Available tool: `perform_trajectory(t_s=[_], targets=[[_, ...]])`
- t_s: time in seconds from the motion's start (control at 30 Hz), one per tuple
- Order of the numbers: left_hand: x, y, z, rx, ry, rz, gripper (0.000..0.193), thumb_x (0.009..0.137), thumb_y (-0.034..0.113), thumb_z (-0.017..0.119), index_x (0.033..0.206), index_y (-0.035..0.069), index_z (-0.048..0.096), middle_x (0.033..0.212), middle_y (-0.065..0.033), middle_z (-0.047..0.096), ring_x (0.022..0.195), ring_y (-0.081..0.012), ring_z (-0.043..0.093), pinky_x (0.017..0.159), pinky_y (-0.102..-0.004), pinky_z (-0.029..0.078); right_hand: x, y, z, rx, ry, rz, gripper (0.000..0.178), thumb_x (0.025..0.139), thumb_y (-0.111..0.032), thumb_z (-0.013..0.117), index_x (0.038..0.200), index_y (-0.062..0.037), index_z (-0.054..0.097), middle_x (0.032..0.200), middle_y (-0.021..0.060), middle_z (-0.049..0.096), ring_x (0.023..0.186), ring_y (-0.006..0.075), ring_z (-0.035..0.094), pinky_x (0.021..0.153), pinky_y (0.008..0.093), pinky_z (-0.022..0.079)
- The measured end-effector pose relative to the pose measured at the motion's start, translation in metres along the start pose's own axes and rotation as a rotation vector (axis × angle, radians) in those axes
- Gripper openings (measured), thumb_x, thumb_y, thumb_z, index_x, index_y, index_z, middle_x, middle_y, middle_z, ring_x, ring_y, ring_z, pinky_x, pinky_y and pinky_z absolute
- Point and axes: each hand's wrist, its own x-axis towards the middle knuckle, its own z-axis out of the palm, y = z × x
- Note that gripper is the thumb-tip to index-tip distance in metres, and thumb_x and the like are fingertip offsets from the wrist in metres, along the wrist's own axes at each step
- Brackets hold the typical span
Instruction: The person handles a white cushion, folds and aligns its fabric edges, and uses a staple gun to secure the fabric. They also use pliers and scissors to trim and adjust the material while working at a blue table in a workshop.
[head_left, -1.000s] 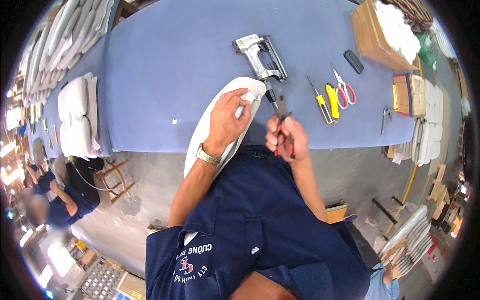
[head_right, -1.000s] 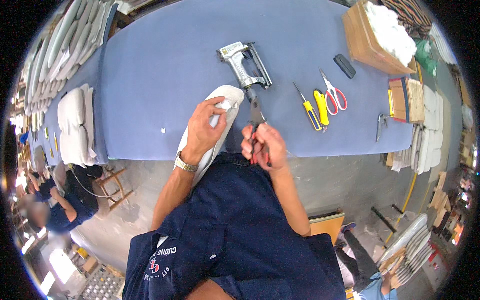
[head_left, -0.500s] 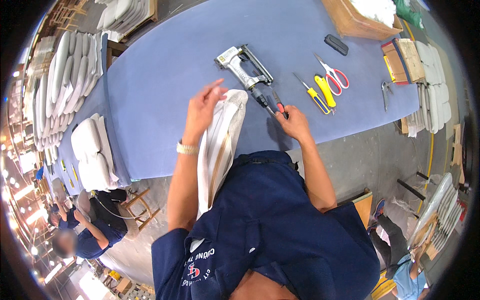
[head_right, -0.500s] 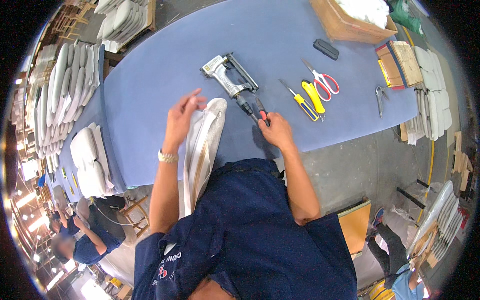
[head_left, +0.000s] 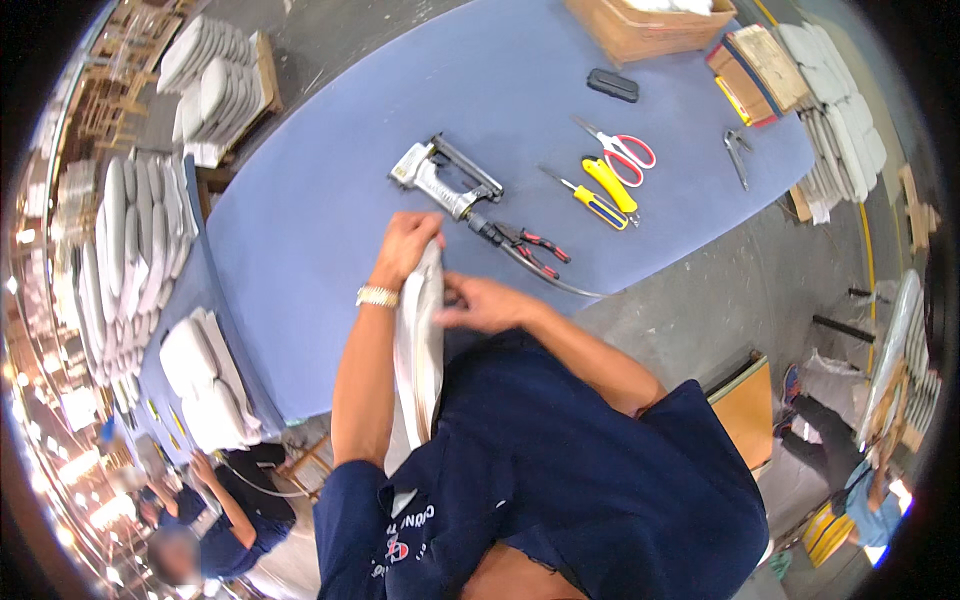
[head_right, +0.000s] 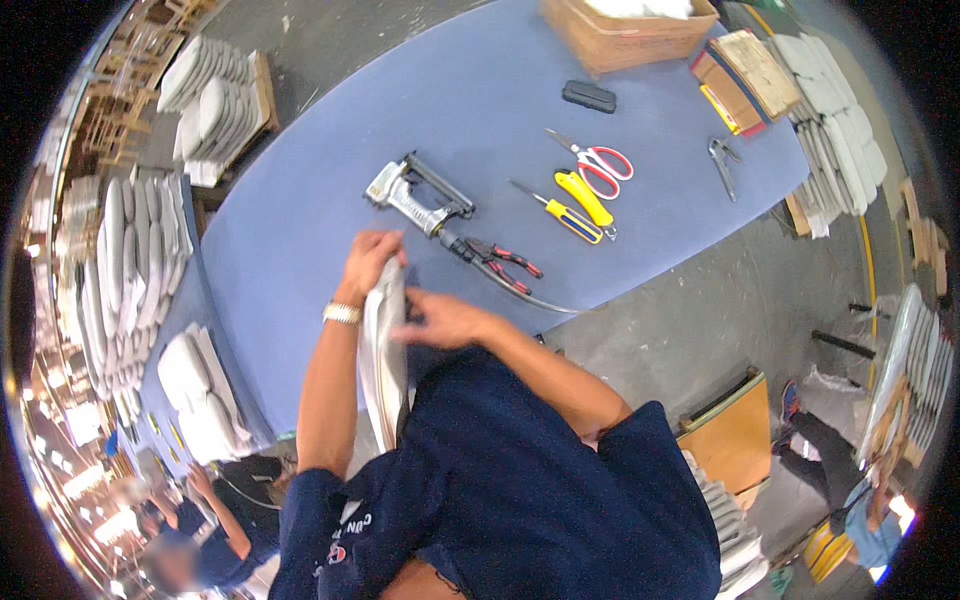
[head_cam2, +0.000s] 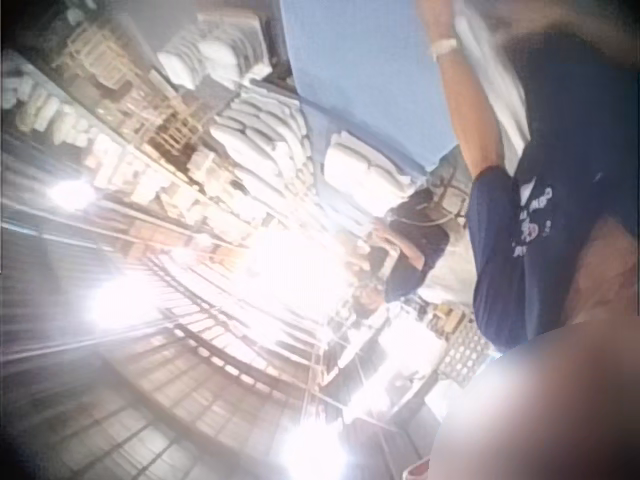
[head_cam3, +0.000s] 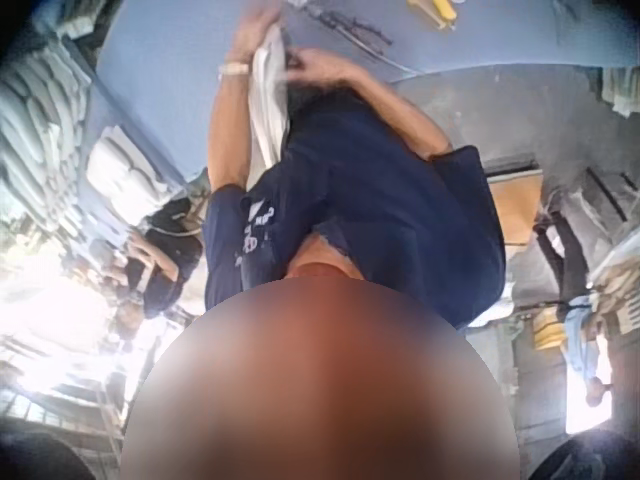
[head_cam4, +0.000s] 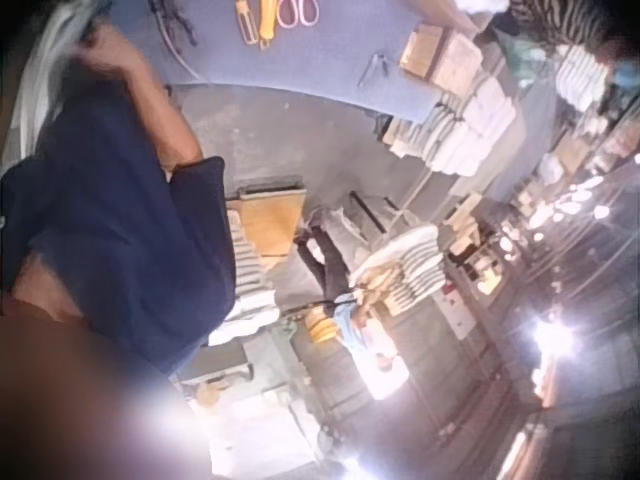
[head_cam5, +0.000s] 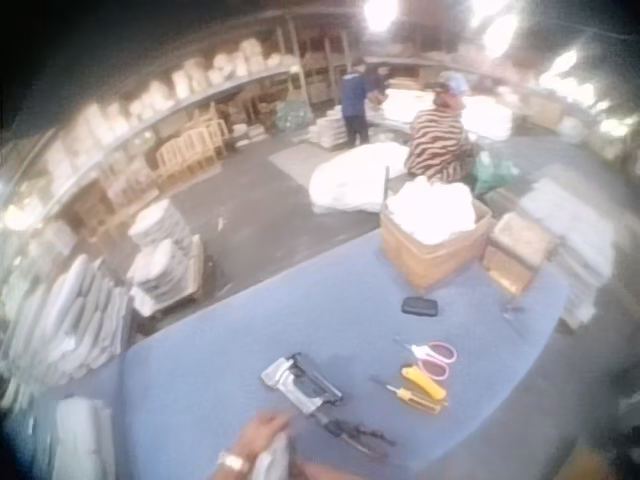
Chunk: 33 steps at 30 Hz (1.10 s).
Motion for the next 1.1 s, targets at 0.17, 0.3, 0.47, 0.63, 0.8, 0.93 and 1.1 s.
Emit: perform_trajectory(t_s=[0.17,0.3,0.47,0.63,0.8,0.93,1.1], targets=[[-0.088,0.058,-0.076,-0.031,0.485,0.346,0.033,0.095,0.016,0.058,0.067,-0.001,0.064,0.068,-0.0058,0.064,0.064,-0.0122,0.055,0.061,-0.0308,0.043,0.015,-0.109,0.032,0.036,-0.134,-0.353,0.118,0.082,-0.041,0.086,0.164,-0.0012,0.011,0.158,0.0270,0.040,0.141,0.0370,0.048,0.116,0.0441,0.042],[-0.149,0.144,-0.118,0.157,0.955,0.423,0.035,0.098,0.013,0.058,0.065,0.000,0.062,0.064,-0.0052,0.060,0.062,-0.0129,0.050,0.062,-0.0318,0.040,0.043,-0.165,0.041,-0.223,-0.118,-0.730,0.121,0.079,-0.036,0.087,0.166,-0.0052,0.009,0.164,0.0272,0.030,0.149,0.0367,0.038,0.118,0.0418,0.041],[-0.181,0.122,-0.132,0.371,1.279,0.252,0.038,0.099,0.013,0.057,0.061,0.006,0.058,0.059,-0.0045,0.054,0.060,-0.0147,0.049,0.061,-0.0344,0.039,0.089,-0.184,0.035,-0.394,-0.181,-0.616,0.101,0.081,-0.030,0.084,0.163,-0.0082,0.028,0.160,0.0198,0.043,0.142,0.0374,0.049,0.115,0.0407,0.042],[-0.210,0.084,-0.139,0.249,1.369,0.239,0.044,0.105,0.018,0.053,0.069,-0.002,0.069,0.061,-0.0057,0.057,0.059,-0.0137,0.051,0.059,-0.0331,0.041,0.089,-0.169,0.039,-0.274,-0.197,-0.577,0.067,0.090,-0.018,0.072,0.152,-0.0068,0.049,0.146,0.0200,0.058,0.131,0.0380,0.058,0.109,0.0434,0.047],[-0.220,0.073,-0.144,0.202,1.436,0.117,0.050,0.108,0.022,0.049,0.071,-0.004,0.070,0.067,-0.0066,0.064,0.063,-0.0125,0.057,0.062,-0.0309,0.044,0.097,-0.162,0.057,-0.380,0.008,-0.765,0.050,0.090,-0.009,0.067,0.140,-0.0076,0.059,0.135,0.0166,0.065,0.121,0.0358,0.063,0.102,0.0427,0.052],[-0.226,0.068,-0.134,0.242,1.399,0.111,0.065,0.113,0.039,0.043,0.074,-0.005,0.073,0.069,-0.0094,0.070,0.066,-0.0143,0.062,0.067,-0.0285,0.048,0.104,-0.163,0.057,-0.412,0.052,-0.781,0.039,0.088,-0.005,0.066,0.127,-0.0069,0.067,0.125,0.0121,0.071,0.113,0.0330,0.067,0.094,0.0411,0.055],[-0.213,0.091,-0.130,0.292,1.298,0.144,0.066,0.114,0.038,0.041,0.077,-0.005,0.074,0.070,-0.0096,0.070,0.066,-0.0147,0.062,0.065,-0.0295,0.048,0.115,-0.174,0.048,-0.154,0.050,-0.707,0.032,0.080,0.003,0.075,0.111,-0.0039,0.073,0.114,0.0115,0.075,0.104,0.0304,0.071,0.091,0.0366,0.058]])
